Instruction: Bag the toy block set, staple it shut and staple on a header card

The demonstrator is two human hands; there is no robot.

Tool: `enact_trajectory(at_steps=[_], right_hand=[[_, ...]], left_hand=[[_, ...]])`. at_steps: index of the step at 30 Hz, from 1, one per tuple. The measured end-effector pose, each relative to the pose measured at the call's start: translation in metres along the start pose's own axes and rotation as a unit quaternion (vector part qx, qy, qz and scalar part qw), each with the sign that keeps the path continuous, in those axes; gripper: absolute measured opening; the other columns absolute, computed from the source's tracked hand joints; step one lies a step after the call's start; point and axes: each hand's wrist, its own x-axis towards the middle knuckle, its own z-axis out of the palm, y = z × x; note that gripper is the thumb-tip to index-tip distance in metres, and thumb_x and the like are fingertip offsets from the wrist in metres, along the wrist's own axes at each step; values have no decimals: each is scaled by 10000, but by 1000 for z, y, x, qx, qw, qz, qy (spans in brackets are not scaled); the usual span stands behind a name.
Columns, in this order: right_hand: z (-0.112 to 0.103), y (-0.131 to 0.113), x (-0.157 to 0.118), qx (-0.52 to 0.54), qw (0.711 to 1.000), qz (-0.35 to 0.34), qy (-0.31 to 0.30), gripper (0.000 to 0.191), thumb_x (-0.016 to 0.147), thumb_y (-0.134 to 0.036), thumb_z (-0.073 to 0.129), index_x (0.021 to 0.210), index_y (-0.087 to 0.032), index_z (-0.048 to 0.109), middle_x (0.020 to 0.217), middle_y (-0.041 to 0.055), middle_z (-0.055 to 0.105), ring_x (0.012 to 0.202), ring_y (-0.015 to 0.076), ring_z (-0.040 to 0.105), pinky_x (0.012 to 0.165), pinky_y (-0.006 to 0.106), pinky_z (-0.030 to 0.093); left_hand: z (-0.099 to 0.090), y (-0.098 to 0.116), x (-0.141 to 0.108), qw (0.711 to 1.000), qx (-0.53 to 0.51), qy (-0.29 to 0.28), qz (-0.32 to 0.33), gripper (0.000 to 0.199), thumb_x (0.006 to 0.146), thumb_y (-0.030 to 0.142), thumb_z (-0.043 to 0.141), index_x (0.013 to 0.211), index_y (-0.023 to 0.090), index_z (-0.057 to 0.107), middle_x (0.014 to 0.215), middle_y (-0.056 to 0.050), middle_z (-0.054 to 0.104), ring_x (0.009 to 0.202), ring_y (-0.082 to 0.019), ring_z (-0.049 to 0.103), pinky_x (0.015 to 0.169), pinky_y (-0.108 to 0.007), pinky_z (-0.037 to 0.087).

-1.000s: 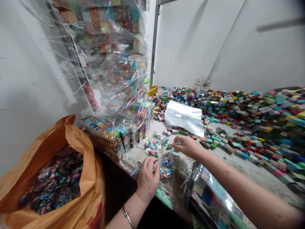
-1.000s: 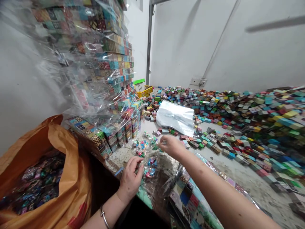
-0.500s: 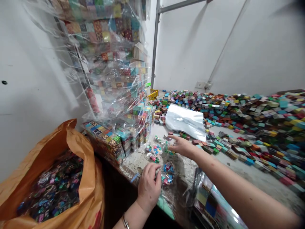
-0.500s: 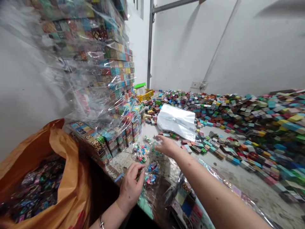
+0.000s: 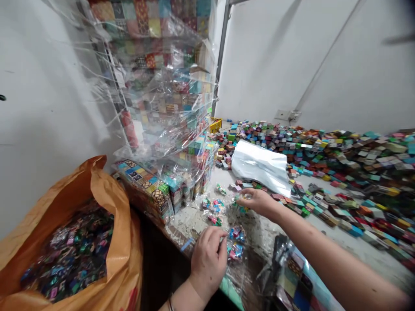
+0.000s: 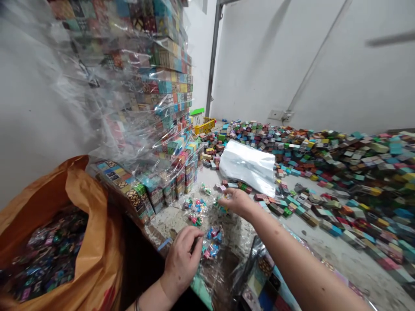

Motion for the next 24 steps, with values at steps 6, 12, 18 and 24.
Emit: enact_trajectory(at_steps=[6, 12, 18, 24], right_hand=[[-7, -40, 31, 38, 999, -10, 12, 352, 819, -461, 528, 1021, -176, 574, 732, -2, 600, 618, 125, 553, 537, 239, 434], [25, -56, 53, -14, 999, -30, 17, 260, 859, -371, 533, 985, -147, 577, 902, 26, 598, 771, 152, 577, 696, 327, 492], [31, -49, 48, -9, 999, -24, 24, 260, 861, -364, 533, 1001, -149, 576, 926, 25, 596, 794, 164, 581, 708, 333, 497], [3, -36, 43, 78, 995, 28, 62, 226, 811, -332, 583, 926, -142, 543, 712, -17, 543, 577, 99, 499, 515, 232, 420]], left_hand=[[3, -3, -1, 1000, 9, 6, 6, 185, 845, 95, 432, 932, 188, 567, 912, -67, 596, 886, -196, 566, 802, -385, 500], [2, -2, -1, 1000, 14, 1, -3, 194, 841, 91, 426, 932, 187, 569, 916, -70, 600, 883, -199, 565, 802, -388, 502], [2, -1, 0, 1000, 14, -5, -4, 195, 841, 93, 428, 931, 190, 571, 916, -70, 601, 879, -202, 563, 806, -392, 498], [1, -3, -1, 1000, 1, -6, 1, 205, 838, 83, 432, 953, 185, 568, 929, -71, 593, 896, -196, 559, 817, -372, 492]])
